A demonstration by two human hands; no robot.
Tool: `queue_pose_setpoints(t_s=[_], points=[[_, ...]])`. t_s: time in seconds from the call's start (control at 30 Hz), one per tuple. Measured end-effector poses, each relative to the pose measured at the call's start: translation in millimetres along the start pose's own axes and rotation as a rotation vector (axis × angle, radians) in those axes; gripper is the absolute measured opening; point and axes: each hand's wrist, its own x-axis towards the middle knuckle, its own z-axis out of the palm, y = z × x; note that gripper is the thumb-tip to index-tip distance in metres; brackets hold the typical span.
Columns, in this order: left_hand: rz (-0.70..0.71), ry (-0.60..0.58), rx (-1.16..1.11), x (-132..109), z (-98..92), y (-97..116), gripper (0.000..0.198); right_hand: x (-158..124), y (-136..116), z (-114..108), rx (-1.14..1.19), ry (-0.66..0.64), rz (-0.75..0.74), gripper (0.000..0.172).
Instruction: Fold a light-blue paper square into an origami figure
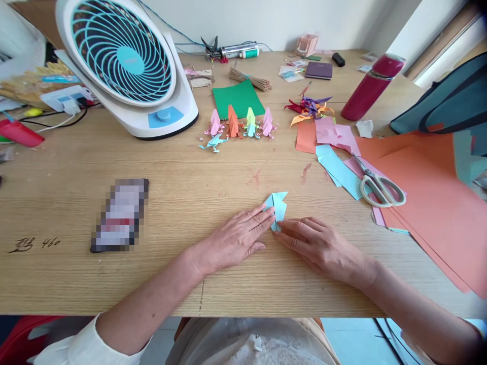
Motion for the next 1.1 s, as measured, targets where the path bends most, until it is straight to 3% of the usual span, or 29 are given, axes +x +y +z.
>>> queue_pose_setpoints(t_s=[0.17,0.43,0.63,0.83,1.1], points=[[-0.052,0.083,0.049,1,-5.3,0,0.054,0,1,2,0.034,0.015,-0.004,0.034],[-0.022,0.057,0.052,4,-6.8,-3,0.044,-4,0,4,0.096,0.067,0.026,0.032],[0.072,0.189,-0.025,16,-6.8,-4,0.032,-3,2,6,0.163,0.099,0.01,0.033],[0.155,0.197,-0.089,34,-9.6,-14,0.021,0,1,2,0.191,0.109,0.046,0.031],[0.107,0.193,-0.242,37,-7.8,-17,0.018,-3,3,4,0.242,0.125,0.043,0.034]])
